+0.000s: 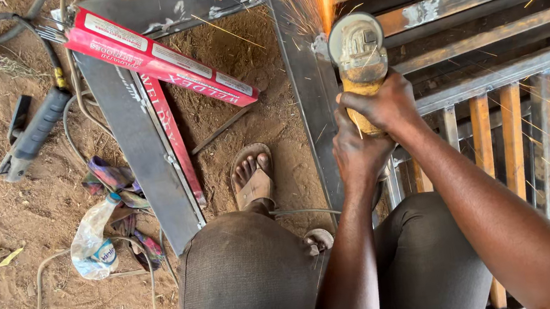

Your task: The person uses a hand-held angle grinder to smooth the welds on a large metal gate lying on the ground.

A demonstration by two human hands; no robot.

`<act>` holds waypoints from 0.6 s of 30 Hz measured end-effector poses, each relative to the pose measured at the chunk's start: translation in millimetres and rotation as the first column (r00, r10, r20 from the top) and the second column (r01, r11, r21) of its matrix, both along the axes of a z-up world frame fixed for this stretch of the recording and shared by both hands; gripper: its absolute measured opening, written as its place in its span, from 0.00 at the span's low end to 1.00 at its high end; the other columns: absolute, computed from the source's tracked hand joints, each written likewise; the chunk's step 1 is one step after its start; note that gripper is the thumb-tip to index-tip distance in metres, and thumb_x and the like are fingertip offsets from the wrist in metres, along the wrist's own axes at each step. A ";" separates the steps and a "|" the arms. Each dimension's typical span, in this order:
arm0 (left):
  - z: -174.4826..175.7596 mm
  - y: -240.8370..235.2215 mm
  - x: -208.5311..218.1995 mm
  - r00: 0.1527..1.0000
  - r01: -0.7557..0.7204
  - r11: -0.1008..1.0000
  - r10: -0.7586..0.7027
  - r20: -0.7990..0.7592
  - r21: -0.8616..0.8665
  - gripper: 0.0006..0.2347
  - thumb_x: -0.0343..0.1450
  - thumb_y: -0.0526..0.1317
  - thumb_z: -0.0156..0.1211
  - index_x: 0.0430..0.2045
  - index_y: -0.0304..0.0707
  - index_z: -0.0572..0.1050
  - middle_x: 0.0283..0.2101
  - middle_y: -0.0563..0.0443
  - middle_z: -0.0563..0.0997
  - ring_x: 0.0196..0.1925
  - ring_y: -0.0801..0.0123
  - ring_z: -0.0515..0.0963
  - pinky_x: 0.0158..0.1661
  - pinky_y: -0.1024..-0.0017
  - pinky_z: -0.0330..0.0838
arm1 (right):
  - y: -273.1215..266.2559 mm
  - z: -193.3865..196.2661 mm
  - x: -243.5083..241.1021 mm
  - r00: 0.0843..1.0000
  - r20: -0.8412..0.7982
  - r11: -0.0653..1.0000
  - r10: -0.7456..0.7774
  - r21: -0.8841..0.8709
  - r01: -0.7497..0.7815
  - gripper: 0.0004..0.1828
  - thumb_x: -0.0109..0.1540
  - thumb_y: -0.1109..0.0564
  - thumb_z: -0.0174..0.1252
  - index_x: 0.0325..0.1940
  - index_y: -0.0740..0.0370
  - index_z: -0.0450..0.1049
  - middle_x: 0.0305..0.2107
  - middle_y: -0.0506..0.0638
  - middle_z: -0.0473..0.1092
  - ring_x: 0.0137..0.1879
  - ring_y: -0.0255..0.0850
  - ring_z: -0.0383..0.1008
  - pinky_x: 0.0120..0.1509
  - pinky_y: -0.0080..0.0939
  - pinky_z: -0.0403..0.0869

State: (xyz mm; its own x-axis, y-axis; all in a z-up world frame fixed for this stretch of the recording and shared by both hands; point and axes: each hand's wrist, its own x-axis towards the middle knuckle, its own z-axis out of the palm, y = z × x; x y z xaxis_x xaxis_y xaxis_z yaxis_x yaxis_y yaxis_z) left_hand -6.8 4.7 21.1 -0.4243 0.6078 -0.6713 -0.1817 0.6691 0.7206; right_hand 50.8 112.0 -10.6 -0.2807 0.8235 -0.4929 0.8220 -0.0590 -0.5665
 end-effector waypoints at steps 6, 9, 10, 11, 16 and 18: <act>-14.1 1.7 -4.4 1.000 0.029 0.997 -0.029 -0.006 0.067 0.41 0.55 0.50 0.75 0.62 0.36 0.62 0.45 0.32 0.85 0.47 0.44 0.86 0.49 0.54 0.80 | -3.4 6.4 -7.7 0.997 0.060 0.994 -0.056 0.100 0.050 0.32 0.48 0.42 0.76 0.48 0.63 0.79 0.41 0.55 0.80 0.45 0.43 0.83 0.53 0.43 0.81; -13.0 0.3 -7.1 1.000 0.005 0.999 -0.004 -0.020 0.054 0.42 0.55 0.50 0.76 0.64 0.37 0.61 0.45 0.30 0.84 0.48 0.42 0.85 0.50 0.52 0.79 | -4.4 2.8 -7.7 0.994 0.061 0.996 -0.088 0.027 0.087 0.32 0.48 0.41 0.74 0.50 0.62 0.78 0.41 0.53 0.80 0.45 0.42 0.84 0.51 0.42 0.82; -11.4 1.7 -5.9 0.999 -0.010 0.998 0.012 -0.032 0.058 0.43 0.55 0.49 0.76 0.66 0.37 0.60 0.45 0.29 0.83 0.49 0.41 0.84 0.50 0.52 0.78 | -3.5 -1.1 -5.3 0.995 0.052 0.996 -0.090 0.010 0.089 0.32 0.49 0.42 0.74 0.51 0.61 0.78 0.41 0.53 0.80 0.44 0.42 0.84 0.50 0.42 0.82; -12.4 4.1 -8.9 0.999 -0.034 0.996 0.036 -0.016 0.080 0.43 0.55 0.50 0.75 0.66 0.38 0.60 0.46 0.30 0.84 0.49 0.42 0.84 0.50 0.52 0.79 | -1.1 -8.6 -6.7 0.998 0.009 0.996 -0.057 0.063 0.057 0.33 0.49 0.43 0.75 0.50 0.65 0.77 0.41 0.54 0.79 0.44 0.43 0.84 0.50 0.43 0.82; -8.4 -0.6 -24.2 0.999 -0.044 0.984 0.042 0.015 0.173 0.42 0.53 0.50 0.76 0.64 0.41 0.64 0.50 0.32 0.83 0.52 0.42 0.84 0.51 0.52 0.77 | -5.0 -18.0 -11.4 0.968 -0.245 0.995 -0.058 0.061 0.075 0.27 0.52 0.47 0.73 0.49 0.66 0.78 0.40 0.52 0.81 0.43 0.40 0.83 0.48 0.42 0.81; -5.5 6.4 -26.2 1.000 0.005 0.997 -0.006 0.012 0.074 0.45 0.53 0.51 0.76 0.67 0.40 0.59 0.50 0.30 0.82 0.51 0.41 0.83 0.53 0.52 0.77 | -0.7 -7.0 -16.3 0.994 -0.090 0.993 -0.057 0.096 0.065 0.26 0.51 0.47 0.74 0.47 0.64 0.79 0.38 0.52 0.80 0.41 0.39 0.83 0.47 0.42 0.81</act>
